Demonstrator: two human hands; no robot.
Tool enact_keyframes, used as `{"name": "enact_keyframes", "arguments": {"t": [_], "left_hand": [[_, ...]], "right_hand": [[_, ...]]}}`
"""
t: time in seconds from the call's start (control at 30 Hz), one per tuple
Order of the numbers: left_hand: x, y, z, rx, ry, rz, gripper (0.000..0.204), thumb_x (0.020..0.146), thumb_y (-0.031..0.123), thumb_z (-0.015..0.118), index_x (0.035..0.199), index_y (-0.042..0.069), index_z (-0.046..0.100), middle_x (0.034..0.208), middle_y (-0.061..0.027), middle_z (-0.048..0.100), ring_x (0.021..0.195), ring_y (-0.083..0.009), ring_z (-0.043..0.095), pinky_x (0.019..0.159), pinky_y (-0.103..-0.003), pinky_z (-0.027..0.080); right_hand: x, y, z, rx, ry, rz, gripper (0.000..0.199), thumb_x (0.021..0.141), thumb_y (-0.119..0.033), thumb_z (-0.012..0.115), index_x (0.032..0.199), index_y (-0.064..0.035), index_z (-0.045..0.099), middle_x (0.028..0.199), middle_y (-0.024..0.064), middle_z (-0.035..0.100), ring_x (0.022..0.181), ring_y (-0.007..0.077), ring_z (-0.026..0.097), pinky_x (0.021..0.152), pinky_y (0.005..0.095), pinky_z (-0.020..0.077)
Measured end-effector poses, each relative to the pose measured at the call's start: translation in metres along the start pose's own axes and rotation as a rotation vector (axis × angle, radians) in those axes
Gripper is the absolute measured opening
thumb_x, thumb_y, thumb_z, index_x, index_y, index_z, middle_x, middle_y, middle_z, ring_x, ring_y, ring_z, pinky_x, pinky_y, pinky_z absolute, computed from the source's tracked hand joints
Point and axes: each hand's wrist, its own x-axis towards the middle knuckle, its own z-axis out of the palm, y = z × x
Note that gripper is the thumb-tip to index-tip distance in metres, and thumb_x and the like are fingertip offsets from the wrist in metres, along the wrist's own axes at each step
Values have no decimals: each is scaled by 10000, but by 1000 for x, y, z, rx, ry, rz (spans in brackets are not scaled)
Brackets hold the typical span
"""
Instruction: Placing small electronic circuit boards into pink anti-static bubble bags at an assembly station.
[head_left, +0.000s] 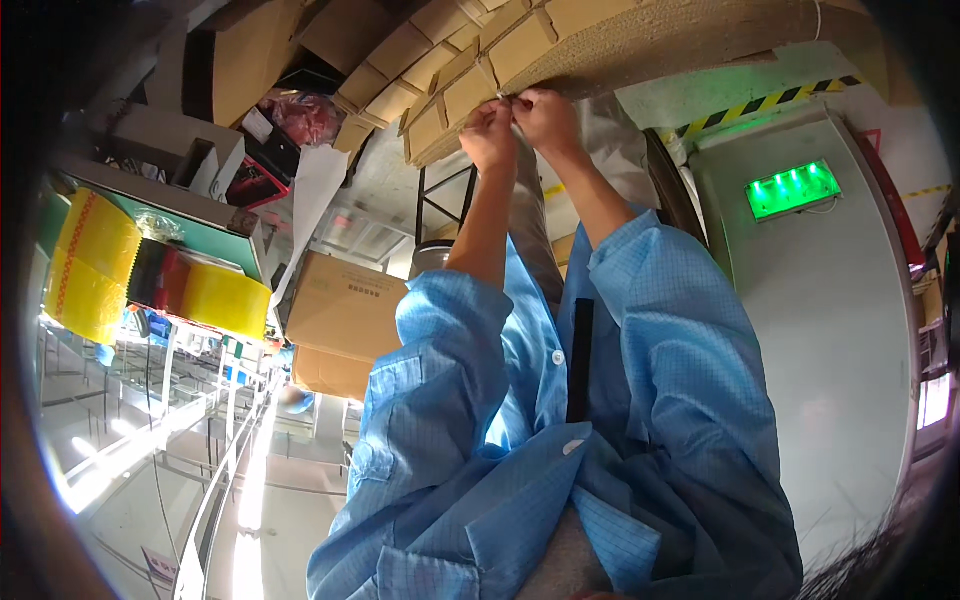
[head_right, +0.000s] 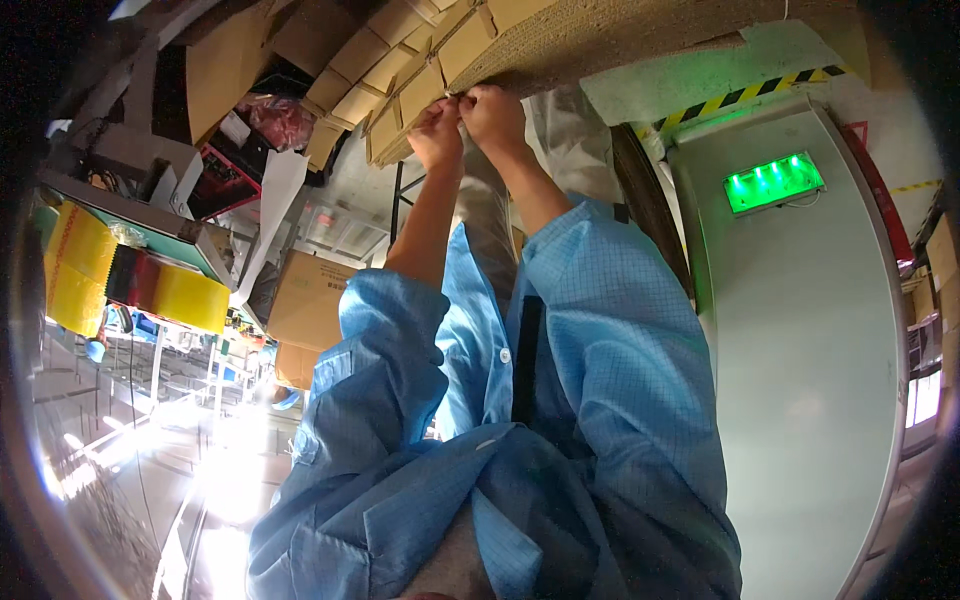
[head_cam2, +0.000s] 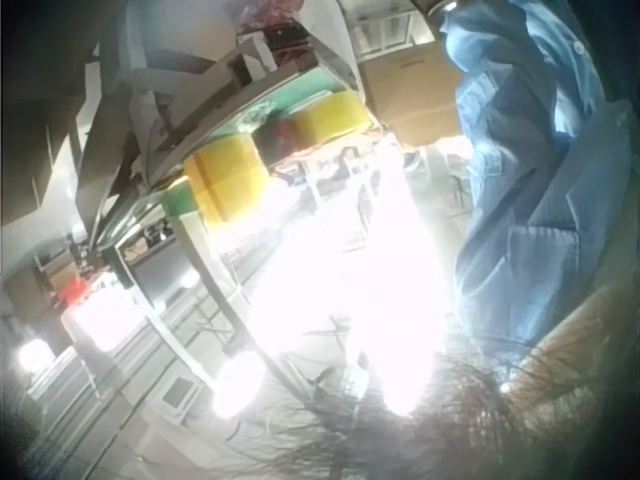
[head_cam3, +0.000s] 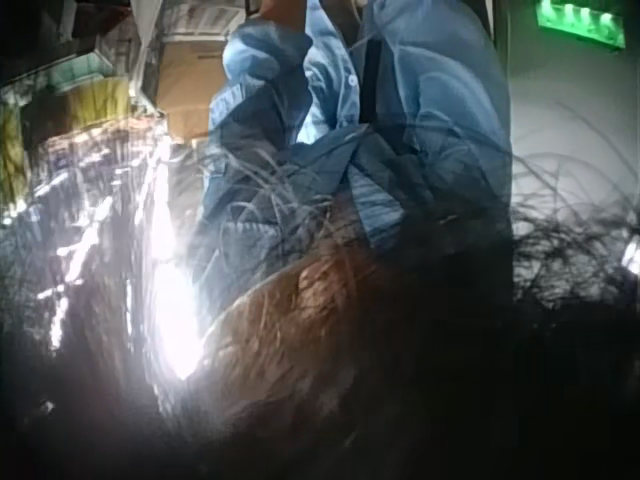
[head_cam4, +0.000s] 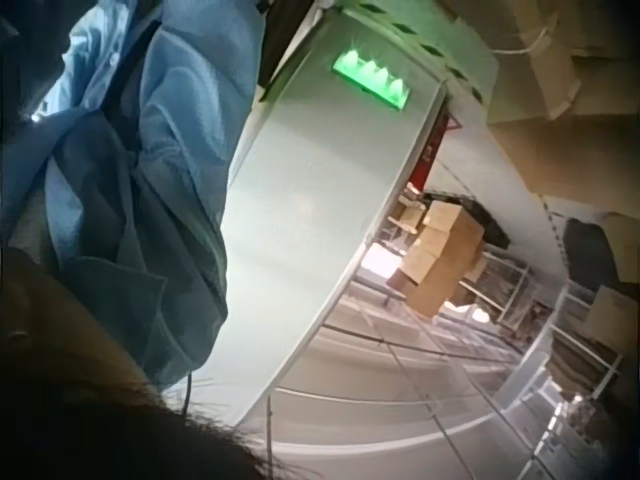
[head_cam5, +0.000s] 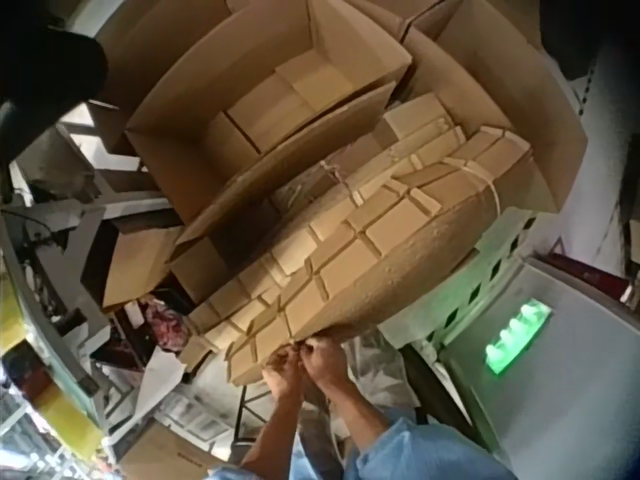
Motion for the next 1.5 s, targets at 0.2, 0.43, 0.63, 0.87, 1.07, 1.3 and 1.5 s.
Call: {"name": "enact_keyframes", "arguments": {"t": [0.2,0.43,0.63,0.87,1.07,1.3,1.5], "left_hand": [[6,-2,-7,48,59,-22,75,782,49,693,778,-22,671,711,-59,675,646,-109,620,616,-251,496],[12,-5,-25,4,-27,-93,189,811,153,698,828,-31,658,711,-61,661,664,-118,619,607,-269,508],[-8,3,-21,-39,-44,-189,86,900,109,586,906,22,582,772,-59,638,678,-130,621,612,-254,518],[-54,2,70,141,-402,-99,146,898,146,574,841,12,576,721,-37,612,648,-110,585,602,-252,486],[-44,65,174,228,-675,64,162,901,157,581,956,6,606,816,-59,645,746,-121,616,690,-258,493],[-32,152,296,310,-946,260,367,827,267,688,1097,31,607,979,-114,672,871,-210,661,792,-332,518],[-51,216,360,1035,-864,1144,460,792,168,655,1218,37,540,1225,-191,526,1252,-396,388,1042,-495,347]], "right_hand": [[-10,13,20,242,45,136,249,735,-297,689,781,-52,703,754,189,659,717,382,648,639,451,516],[-26,146,-51,760,337,738,128,870,-176,656,830,-60,620,702,46,633,537,132,567,464,280,477],[45,201,-236,-15,757,100,342,803,-180,724,1062,-13,574,878,86,665,804,231,630,751,358,511],[177,169,-367,191,865,-178,376,751,-133,731,1047,27,563,1071,226,586,1002,365,594,859,404,478],[174,142,-365,-256,772,-45,237,773,-73,681,938,0,528,918,179,517,825,349,529,765,430,454],[163,154,-371,-213,702,-226,223,774,-51,680,892,-11,495,834,127,489,767,285,503,697,391,453],[161,150,-389,1097,459,-327,241,770,-21,693,957,-10,543,873,131,504,792,267,526,702,365,465]]}}
